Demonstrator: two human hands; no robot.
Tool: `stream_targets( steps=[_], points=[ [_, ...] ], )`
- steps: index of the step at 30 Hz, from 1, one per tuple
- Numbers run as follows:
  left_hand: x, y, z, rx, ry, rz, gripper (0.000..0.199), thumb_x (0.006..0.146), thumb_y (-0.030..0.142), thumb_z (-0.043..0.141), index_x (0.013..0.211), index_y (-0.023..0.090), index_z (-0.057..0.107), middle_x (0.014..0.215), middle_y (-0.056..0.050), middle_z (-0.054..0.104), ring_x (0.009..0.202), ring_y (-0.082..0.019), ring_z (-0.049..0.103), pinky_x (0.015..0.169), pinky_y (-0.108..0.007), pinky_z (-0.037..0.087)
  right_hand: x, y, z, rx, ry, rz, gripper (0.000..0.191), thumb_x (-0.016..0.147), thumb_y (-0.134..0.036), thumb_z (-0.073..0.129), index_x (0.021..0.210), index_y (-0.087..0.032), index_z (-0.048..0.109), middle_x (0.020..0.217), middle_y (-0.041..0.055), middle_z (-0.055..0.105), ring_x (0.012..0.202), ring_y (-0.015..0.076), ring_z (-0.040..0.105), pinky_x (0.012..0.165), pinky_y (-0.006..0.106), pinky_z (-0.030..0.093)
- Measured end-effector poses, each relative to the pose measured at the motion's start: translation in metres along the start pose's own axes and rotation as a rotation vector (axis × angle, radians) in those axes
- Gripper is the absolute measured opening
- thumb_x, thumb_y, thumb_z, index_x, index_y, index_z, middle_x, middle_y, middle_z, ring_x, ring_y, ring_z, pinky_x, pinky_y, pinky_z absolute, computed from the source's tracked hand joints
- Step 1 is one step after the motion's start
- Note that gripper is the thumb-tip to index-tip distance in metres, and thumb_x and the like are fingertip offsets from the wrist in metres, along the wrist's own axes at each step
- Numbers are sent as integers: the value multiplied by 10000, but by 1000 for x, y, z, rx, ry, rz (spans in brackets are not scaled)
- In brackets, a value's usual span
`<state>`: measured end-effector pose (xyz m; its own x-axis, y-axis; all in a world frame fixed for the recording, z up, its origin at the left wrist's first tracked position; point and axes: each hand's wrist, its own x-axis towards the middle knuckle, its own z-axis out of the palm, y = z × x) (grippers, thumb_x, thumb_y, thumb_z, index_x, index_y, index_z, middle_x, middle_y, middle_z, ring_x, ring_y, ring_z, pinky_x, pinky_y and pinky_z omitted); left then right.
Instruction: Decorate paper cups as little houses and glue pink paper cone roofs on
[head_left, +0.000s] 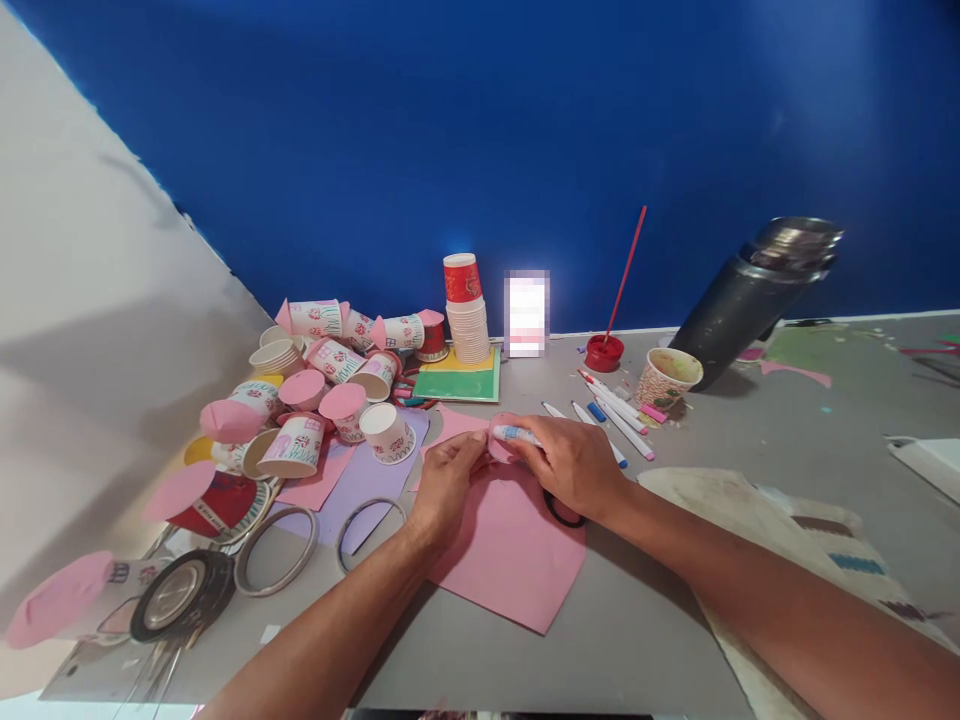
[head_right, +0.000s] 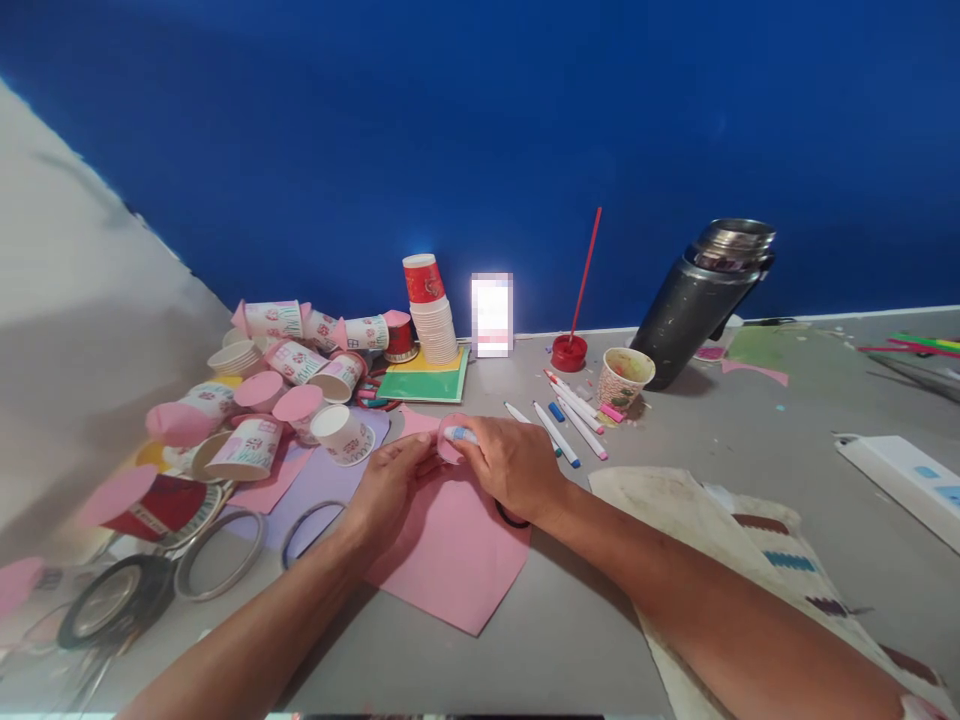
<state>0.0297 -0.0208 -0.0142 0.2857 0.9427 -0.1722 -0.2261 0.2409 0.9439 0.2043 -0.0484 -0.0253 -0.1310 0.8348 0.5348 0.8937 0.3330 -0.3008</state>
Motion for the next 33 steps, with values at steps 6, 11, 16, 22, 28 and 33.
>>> stream_targets(
  steps=[6,11,16,22,28,33],
  points=[
    [1,1,1,-28,-64,0,298,785,453,754,789,157,728,844,-67,718,851,-196,650,883,-326,519,0,-3,-1,6,-102,5,275,1042,-382,550,1139,-204,737,930,38,821,821,218,752,656,313,371],
    [0,-4,-1,105,-38,53,386,832,508,714,664,166,653,726,-22,617,746,-159,545,764,-281,477,-1,-5,-1,-40,-91,47,296,1026,-427,573,1147,-218,744,855,35,820,743,220,747,602,316,317],
    [-1,-10,-2,129,0,86,437,829,544,719,625,173,613,656,9,528,662,-135,451,678,-267,432,1,-6,-3,-66,-105,154,403,1026,-540,520,1067,-228,771,751,50,804,670,236,736,576,324,289],
    [-3,-8,1,41,-29,51,381,828,497,735,645,176,645,696,-11,614,731,-164,560,741,-287,486,5,-2,-4,-35,-139,246,438,1045,-538,464,1006,-228,770,739,52,802,661,237,735,578,319,308],
    [-2,-8,2,-38,-41,29,315,826,482,745,795,169,753,875,-65,753,837,-203,663,820,-321,527,7,-3,-6,-45,-151,281,509,1042,-592,434,894,-221,749,666,52,768,637,236,723,569,319,308],
    [0,-3,1,-136,-26,-47,399,763,512,794,951,160,770,949,-96,783,874,-209,697,803,-303,520,2,0,-4,36,-101,121,409,1044,-540,485,1039,-227,748,782,33,799,718,219,740,608,310,359]
  ],
)
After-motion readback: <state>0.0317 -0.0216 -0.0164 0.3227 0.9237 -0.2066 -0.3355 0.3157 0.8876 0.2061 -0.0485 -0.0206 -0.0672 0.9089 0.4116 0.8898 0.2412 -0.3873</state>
